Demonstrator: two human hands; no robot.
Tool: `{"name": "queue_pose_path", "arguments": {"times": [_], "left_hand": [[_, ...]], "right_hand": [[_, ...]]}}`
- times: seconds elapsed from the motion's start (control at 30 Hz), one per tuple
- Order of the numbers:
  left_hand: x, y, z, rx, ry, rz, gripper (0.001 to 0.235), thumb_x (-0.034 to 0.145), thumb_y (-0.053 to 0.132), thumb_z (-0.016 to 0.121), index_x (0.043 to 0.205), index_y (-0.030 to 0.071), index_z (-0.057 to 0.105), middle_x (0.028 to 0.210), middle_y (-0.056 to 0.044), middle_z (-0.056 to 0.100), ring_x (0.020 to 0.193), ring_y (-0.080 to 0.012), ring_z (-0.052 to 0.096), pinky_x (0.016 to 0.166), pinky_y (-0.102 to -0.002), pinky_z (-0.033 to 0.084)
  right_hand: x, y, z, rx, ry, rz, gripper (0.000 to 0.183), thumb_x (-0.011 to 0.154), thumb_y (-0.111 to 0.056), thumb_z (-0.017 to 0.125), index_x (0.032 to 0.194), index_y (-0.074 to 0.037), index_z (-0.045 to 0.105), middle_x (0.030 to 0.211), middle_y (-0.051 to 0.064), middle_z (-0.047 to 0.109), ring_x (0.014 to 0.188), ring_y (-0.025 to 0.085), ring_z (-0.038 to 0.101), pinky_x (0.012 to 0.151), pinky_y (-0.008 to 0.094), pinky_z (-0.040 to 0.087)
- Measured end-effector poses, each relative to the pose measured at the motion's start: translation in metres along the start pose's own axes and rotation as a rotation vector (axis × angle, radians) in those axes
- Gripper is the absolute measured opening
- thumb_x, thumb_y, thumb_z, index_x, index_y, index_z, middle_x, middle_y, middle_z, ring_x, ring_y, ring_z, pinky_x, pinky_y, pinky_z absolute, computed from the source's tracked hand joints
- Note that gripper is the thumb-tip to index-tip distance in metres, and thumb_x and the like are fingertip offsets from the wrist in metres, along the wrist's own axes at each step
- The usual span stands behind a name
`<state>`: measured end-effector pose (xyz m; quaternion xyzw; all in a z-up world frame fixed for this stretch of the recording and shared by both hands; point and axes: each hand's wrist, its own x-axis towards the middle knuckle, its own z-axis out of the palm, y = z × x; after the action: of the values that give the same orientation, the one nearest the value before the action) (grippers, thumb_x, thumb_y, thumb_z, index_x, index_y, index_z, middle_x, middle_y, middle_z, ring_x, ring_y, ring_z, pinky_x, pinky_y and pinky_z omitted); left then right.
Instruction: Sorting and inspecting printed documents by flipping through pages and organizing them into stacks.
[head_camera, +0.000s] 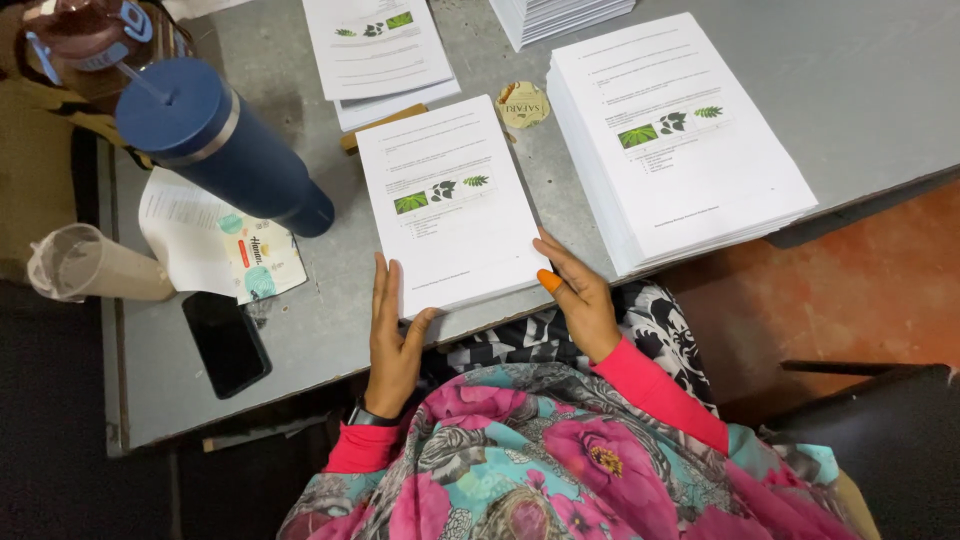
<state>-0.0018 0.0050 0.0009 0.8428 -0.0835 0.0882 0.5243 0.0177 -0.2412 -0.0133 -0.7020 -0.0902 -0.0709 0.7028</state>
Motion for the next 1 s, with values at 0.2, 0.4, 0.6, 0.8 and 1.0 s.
{"name": "queue_pose_path", "arguments": {"times": [0.2, 0.4, 0.6, 0.8, 1.0], "left_hand": [[0.0, -0.006, 0.001, 0.008, 0.006, 0.025, 0.07, 0.093, 0.012, 0.06, 0.152, 0.006, 0.023, 0.159, -0.022, 0.011, 0.145, -0.0402, 0.017, 0.117, -0.053, 0.016], [0.0, -0.004, 0.001, 0.001, 0.021, 0.044, 0.069, 0.092, 0.01, 0.061, 0.151, 0.005, 0.025, 0.159, -0.022, 0.013, 0.144, -0.0412, 0.018, 0.117, -0.053, 0.017], [0.001, -0.008, 0.001, -0.001, 0.033, 0.056, 0.073, 0.09, 0.009, 0.064, 0.151, 0.003, 0.025, 0.158, -0.025, 0.016, 0.143, -0.0432, 0.018, 0.117, -0.053, 0.016], [-0.004, 0.07, -0.029, -0.151, -0.115, -0.083, 0.096, 0.082, 0.038, 0.062, 0.152, 0.012, 0.001, 0.162, -0.012, -0.002, 0.151, -0.0292, 0.001, 0.12, -0.049, 0.005], [0.005, 0.13, -0.093, -0.625, -1.269, 0.234, 0.089, 0.104, 0.084, 0.022, 0.151, 0.008, 0.018, 0.162, -0.02, 0.0, 0.153, -0.0331, -0.007, 0.122, -0.056, -0.008]], "right_hand": [[-0.001, 0.003, -0.001, -0.054, -0.007, -0.027, 0.039, 0.096, -0.003, 0.053, 0.135, 0.0, 0.053, 0.147, 0.021, 0.043, 0.138, 0.031, 0.034, 0.115, 0.047, 0.026], [-0.001, 0.0, 0.0, -0.109, -0.011, -0.064, 0.038, 0.095, -0.003, 0.054, 0.133, 0.0, 0.054, 0.146, 0.023, 0.043, 0.138, 0.033, 0.035, 0.115, 0.048, 0.026], [-0.001, 0.009, -0.005, -0.095, -0.04, -0.069, 0.043, 0.094, -0.001, 0.056, 0.137, -0.001, 0.051, 0.149, 0.023, 0.039, 0.139, 0.034, 0.032, 0.115, 0.049, 0.025], [-0.019, -0.097, -0.028, -0.301, -0.538, -0.23, 0.078, 0.093, -0.027, 0.063, 0.155, -0.024, 0.015, 0.164, 0.01, -0.005, 0.152, 0.038, -0.015, 0.118, 0.069, -0.009], [-0.016, -0.16, -0.057, 0.552, -1.282, -0.128, 0.076, 0.115, -0.073, 0.028, 0.156, -0.01, 0.022, 0.163, 0.015, -0.005, 0.155, 0.028, -0.015, 0.132, 0.06, -0.016]]}}
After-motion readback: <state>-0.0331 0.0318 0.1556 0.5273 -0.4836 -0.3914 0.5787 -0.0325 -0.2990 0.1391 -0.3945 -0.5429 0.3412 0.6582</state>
